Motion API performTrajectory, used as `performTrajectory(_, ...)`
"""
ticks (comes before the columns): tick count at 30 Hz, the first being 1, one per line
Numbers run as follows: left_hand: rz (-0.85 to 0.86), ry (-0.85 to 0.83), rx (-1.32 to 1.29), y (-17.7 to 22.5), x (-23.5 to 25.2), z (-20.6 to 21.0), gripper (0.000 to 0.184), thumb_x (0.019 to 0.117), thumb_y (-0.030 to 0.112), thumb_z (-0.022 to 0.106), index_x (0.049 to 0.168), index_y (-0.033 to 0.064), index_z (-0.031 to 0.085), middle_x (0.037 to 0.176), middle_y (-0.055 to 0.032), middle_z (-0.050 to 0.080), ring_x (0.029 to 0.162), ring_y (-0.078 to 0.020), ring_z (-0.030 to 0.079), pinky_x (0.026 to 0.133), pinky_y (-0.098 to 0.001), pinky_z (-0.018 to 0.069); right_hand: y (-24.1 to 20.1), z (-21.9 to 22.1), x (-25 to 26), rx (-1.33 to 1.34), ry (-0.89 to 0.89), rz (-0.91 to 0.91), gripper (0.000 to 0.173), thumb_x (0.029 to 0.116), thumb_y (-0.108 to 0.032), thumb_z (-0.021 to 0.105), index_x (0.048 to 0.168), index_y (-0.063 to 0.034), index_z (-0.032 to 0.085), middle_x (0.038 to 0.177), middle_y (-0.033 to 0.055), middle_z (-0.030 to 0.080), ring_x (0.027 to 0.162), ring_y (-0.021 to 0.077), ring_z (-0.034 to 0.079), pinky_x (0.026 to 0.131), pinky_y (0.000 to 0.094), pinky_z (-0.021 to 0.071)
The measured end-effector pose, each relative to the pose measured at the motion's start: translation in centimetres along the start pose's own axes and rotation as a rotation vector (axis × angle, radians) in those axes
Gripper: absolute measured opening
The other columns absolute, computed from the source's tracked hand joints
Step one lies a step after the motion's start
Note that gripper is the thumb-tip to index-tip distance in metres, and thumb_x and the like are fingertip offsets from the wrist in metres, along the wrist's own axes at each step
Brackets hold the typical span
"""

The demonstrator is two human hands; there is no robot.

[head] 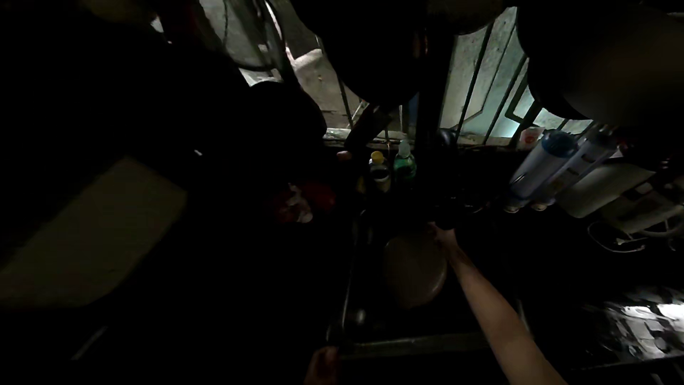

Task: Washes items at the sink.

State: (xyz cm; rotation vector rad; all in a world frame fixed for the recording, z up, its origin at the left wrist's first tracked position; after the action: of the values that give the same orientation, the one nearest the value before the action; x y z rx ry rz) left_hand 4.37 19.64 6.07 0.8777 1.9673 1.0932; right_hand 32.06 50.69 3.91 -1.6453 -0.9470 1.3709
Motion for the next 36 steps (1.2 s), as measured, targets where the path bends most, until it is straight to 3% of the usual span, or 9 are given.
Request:
performTrajectory(5,0.02,-0.374,-0.099,7.6,6.6,16.9,0.032,0.1089,0.016,0.044,0.121,-0.0099,0.059,0.099,-0.0155,0.064,0.081,-0.0153,0.061,0.075,-0.0323,0.054,-0.8,-1.8,-1.4,-0.328,-0.202,-0.153,0.036,0.1047,-0.012,0.056,0.13,0.0133,0.057,0.126,0.0268,0.064,0.116,0.028,0.063,0.104,0.0384,0.0488)
performTrajectory(8,-0.135,-0.516,-0.119,11.2,10.0,25.1,0.041,0.1121,0.019,0.038,0.142,-0.008,0.047,0.129,-0.0277,0.059,0.109,-0.0302,0.062,0.094,-0.0432,0.0516,0.6,-4.2,-1.3,-0.413,-0.279,-0.044,0.05,0.1127,-0.031,0.037,0.113,0.0115,0.065,0.111,0.0258,0.065,0.102,0.03,0.063,0.095,0.0458,0.0494)
performTrajectory(12,-0.129,-0.459,-0.257,13.9,14.1,31.0,0.035,0.11,0.016,0.045,0.136,-0.0062,0.051,0.117,-0.0176,0.062,0.096,-0.0177,0.061,0.086,-0.0321,0.0525,1.5,-8.8,1.7,-0.448,-0.205,-0.043,0.047,0.1095,-0.036,0.047,0.127,0.0046,0.064,0.128,0.0247,0.064,0.12,0.0343,0.062,0.106,0.0511,0.047)
performTrajectory(17,-0.15,-0.37,-0.209,14.6,14.6,30.9,0.018,0.1058,0.007,0.051,0.117,-0.0063,0.056,0.084,-0.0056,0.057,0.066,-0.0075,0.054,0.062,-0.0219,0.0482,-5.2,-11.7,6.3,-0.513,-0.009,-0.206,0.041,0.1076,-0.026,0.05,0.137,0.0026,0.058,0.136,0.0238,0.061,0.127,0.0338,0.059,0.109,0.0462,0.046)
performTrajectory(20,-0.153,-0.431,0.032,14.0,12.8,28.9,0.032,0.1094,0.013,0.046,0.132,-0.0081,0.056,0.116,-0.0217,0.063,0.098,-0.0244,0.061,0.089,-0.0381,0.0514,-9.1,-11.8,10.0,-0.541,0.099,-0.293,0.04,0.1059,-0.023,0.053,0.139,-0.001,0.056,0.14,0.0239,0.056,0.126,0.0358,0.059,0.107,0.0482,0.0487)
performTrajectory(24,-0.403,-0.391,-0.214,10.3,11.0,27.6,0.053,0.1121,0.045,0.025,0.087,0.0059,0.051,0.059,-0.001,0.045,0.043,-0.009,0.039,0.04,-0.0216,0.0353,-13.5,-10.9,13.7,-0.707,0.295,-0.518,0.054,0.1003,-0.018,0.062,0.152,-0.0146,0.047,0.141,0.0273,0.053,0.127,0.0448,0.056,0.102,0.0568,0.0491)
performTrajectory(27,-0.498,-0.448,-0.27,8.9,9.7,26.8,0.057,0.1127,0.045,0.022,0.089,0.0034,0.054,0.064,-0.0025,0.052,0.049,-0.0097,0.048,0.047,-0.021,0.0413,-15.6,-10.4,15.4,-0.8,0.298,-0.533,0.058,0.098,-0.022,0.068,0.152,-0.0184,0.049,0.147,0.0301,0.046,0.133,0.0489,0.049,0.105,0.0619,0.0436)
performTrajectory(31,-0.504,-0.44,-0.205,6.9,9.0,26.0,0.056,0.1134,0.041,0.022,0.096,0.0018,0.057,0.071,-0.0035,0.056,0.057,-0.0116,0.053,0.056,-0.0244,0.0459,-15.4,-10.6,15.4,-0.818,0.333,-0.572,0.029,0.1025,-0.022,0.062,0.125,-0.0048,0.069,0.143,0.0275,0.052,0.137,0.0445,0.046,0.112,0.0604,0.0373)
performTrajectory(36,-0.493,-0.504,-0.271,7.0,9.2,27.7,0.049,0.1139,0.035,0.026,0.105,-0.001,0.059,0.077,-0.0055,0.059,0.062,-0.0119,0.055,0.059,-0.0256,0.0476,-11.3,-12.6,5.9,-0.448,0.602,-0.886,0.032,0.0992,-0.016,0.059,0.119,0.0091,0.067,0.131,0.0318,0.061,0.126,0.0515,0.055,0.11,0.0578,0.0427)
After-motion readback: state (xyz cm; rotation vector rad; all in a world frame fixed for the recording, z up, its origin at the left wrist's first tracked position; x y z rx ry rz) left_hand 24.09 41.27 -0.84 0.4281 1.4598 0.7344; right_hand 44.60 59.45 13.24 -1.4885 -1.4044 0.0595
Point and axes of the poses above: each hand's wrist, its own x-axis towards the middle knuckle, its own z-axis out of the palm, y = z × x, the point moved 6 cm from there along x, towards the middle knuckle
